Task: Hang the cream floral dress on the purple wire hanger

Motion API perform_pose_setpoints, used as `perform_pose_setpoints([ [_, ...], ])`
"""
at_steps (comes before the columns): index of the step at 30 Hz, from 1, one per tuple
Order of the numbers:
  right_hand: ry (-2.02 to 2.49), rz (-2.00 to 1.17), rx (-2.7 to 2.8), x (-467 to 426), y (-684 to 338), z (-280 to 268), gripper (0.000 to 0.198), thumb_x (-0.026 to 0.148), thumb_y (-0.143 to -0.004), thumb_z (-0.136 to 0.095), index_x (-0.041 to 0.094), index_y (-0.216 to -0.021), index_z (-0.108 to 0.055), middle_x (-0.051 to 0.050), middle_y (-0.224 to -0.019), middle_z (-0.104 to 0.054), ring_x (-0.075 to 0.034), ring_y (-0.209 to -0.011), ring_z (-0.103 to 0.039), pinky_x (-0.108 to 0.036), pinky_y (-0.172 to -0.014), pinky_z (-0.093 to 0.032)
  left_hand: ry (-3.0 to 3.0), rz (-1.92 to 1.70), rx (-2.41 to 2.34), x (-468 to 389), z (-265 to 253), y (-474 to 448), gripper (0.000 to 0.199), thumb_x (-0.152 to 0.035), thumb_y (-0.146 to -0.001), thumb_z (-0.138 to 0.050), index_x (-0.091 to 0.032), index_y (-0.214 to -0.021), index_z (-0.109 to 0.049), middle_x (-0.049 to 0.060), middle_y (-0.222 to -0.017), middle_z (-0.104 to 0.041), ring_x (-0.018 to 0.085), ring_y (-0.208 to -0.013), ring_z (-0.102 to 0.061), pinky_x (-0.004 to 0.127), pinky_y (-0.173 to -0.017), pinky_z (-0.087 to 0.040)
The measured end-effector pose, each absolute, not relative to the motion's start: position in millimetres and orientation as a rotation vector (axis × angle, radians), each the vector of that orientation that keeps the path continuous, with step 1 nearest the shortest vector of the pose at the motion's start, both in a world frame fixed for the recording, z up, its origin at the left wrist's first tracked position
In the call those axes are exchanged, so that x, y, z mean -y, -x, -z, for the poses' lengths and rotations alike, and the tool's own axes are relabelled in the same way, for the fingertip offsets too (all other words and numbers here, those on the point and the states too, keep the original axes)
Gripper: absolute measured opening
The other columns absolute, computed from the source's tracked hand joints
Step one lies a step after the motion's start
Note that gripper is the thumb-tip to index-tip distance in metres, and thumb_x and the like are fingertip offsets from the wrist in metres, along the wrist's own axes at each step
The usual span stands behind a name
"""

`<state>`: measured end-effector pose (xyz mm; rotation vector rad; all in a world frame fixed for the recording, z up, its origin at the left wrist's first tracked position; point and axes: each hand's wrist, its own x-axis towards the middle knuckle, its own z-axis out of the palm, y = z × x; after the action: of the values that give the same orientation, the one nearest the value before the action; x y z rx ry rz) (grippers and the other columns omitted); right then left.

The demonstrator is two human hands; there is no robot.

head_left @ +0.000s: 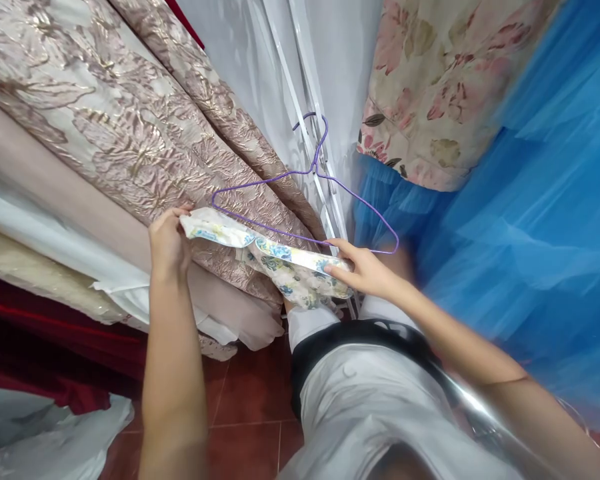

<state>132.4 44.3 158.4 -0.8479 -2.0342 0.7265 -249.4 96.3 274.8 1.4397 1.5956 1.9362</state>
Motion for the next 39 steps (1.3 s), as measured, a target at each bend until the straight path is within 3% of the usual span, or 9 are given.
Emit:
perform_pose_setpoints([
  [3,0.841,-0.729,2.046,-43,-131,-158,0.056,0.043,-0.095,-0.061,0.014,-0.142,-0.051,-0.005,-0.087,-0.070,-0.019,-0.071,-0.062,-0.029,-0.068,-0.045,-1.444,-1.939,-1.513,-100,-287,236,0.014,-0.010,-0.063,-0.046,-0.015,-0.074,-0.053,0.003,-0.086,-0.062,0.011,-0.077,-0.054,0.020,-0.071,-0.048],
  [7,0.833,-0.731,2.078,-42,-130,-156,0.057,0.043,-0.097,-0.059,0.015,-0.145,-0.049,-0.012,-0.115,-0.074,-0.024,-0.090,-0.070,-0.033,-0.079,-0.051,-1.469,-1.892,-1.440,-108,-297,215,0.015,-0.006,-0.075,-0.045,-0.014,-0.084,-0.053,0.001,-0.081,-0.055,0.009,-0.067,-0.046,0.017,-0.060,-0.039],
  [11,0.792,-0.682,2.094,-40,-128,-154,0.055,0.047,-0.097,-0.059,0.019,-0.144,-0.052,-0.012,-0.136,-0.068,-0.027,-0.106,-0.071,-0.033,-0.088,-0.052,-1.843,-1.793,-1.413,-120,-304,201,0.012,-0.001,-0.081,-0.047,-0.012,-0.083,-0.052,0.004,-0.093,-0.063,0.010,-0.077,-0.050,0.018,-0.068,-0.040],
  [15,0.844,-0.648,2.097,-39,-129,-151,0.064,0.055,-0.090,-0.067,0.019,-0.142,-0.054,-0.012,-0.129,-0.072,-0.030,-0.103,-0.073,-0.034,-0.083,-0.052,-2.384,-1.485,-1.569,-130,-305,176,0.019,-0.002,-0.087,-0.048,-0.014,-0.074,-0.053,0.005,-0.089,-0.061,0.016,-0.092,-0.055,0.029,-0.090,-0.044],
  [18,0.929,-0.594,2.095,-41,-133,-148,0.069,0.058,-0.085,-0.073,0.019,-0.140,-0.056,-0.012,-0.117,-0.076,-0.030,-0.092,-0.074,-0.033,-0.076,-0.050,-2.596,-1.284,-1.568,-135,-294,141,0.025,-0.009,-0.094,-0.047,-0.017,-0.072,-0.054,0.006,-0.089,-0.059,0.020,-0.098,-0.059,0.034,-0.097,-0.044],
  [24,1.056,-0.462,2.167,-43,-135,-146,0.071,0.049,-0.083,-0.074,0.016,-0.143,-0.053,-0.012,-0.107,-0.076,-0.031,-0.092,-0.071,-0.034,-0.075,-0.048,-2.621,-1.404,-1.485,-143,-268,89,0.018,-0.029,-0.104,-0.045,-0.020,-0.103,-0.061,0.006,-0.101,-0.063,0.023,-0.105,-0.063,0.041,-0.103,-0.044],
  [28,1.044,-0.320,2.169,-40,-139,-145,0.079,0.025,-0.079,-0.065,0.011,-0.153,-0.040,-0.008,-0.087,-0.071,-0.030,-0.085,-0.068,-0.035,-0.075,-0.050,-2.684,-1.361,-1.475,-144,-264,89,0.024,-0.038,-0.105,-0.048,-0.020,-0.114,-0.061,0.008,-0.106,-0.068,0.025,-0.109,-0.064,0.039,-0.104,-0.043],
  [36,1.095,0.156,1.383,-34,-213,-132,0.050,0.027,-0.075,-0.062,0.017,-0.124,-0.066,-0.006,-0.087,-0.068,-0.020,-0.068,-0.060,-0.032,-0.066,-0.052,-2.735,-1.234,-1.437,-142,-265,93,0.027,-0.032,-0.105,-0.042,-0.020,-0.106,-0.067,0.009,-0.100,-0.070,0.026,-0.103,-0.064,0.036,-0.097,-0.045],
  [39,1.121,0.086,1.292,-40,-250,-151,0.038,0.022,-0.073,-0.059,0.018,-0.107,-0.074,-0.005,-0.084,-0.071,-0.020,-0.071,-0.064,-0.031,-0.065,-0.052,-2.707,-1.204,-1.418,-140,-267,87,0.027,-0.030,-0.104,-0.041,-0.020,-0.102,-0.066,0.008,-0.097,-0.069,0.025,-0.099,-0.064,0.036,-0.094,-0.046],
])
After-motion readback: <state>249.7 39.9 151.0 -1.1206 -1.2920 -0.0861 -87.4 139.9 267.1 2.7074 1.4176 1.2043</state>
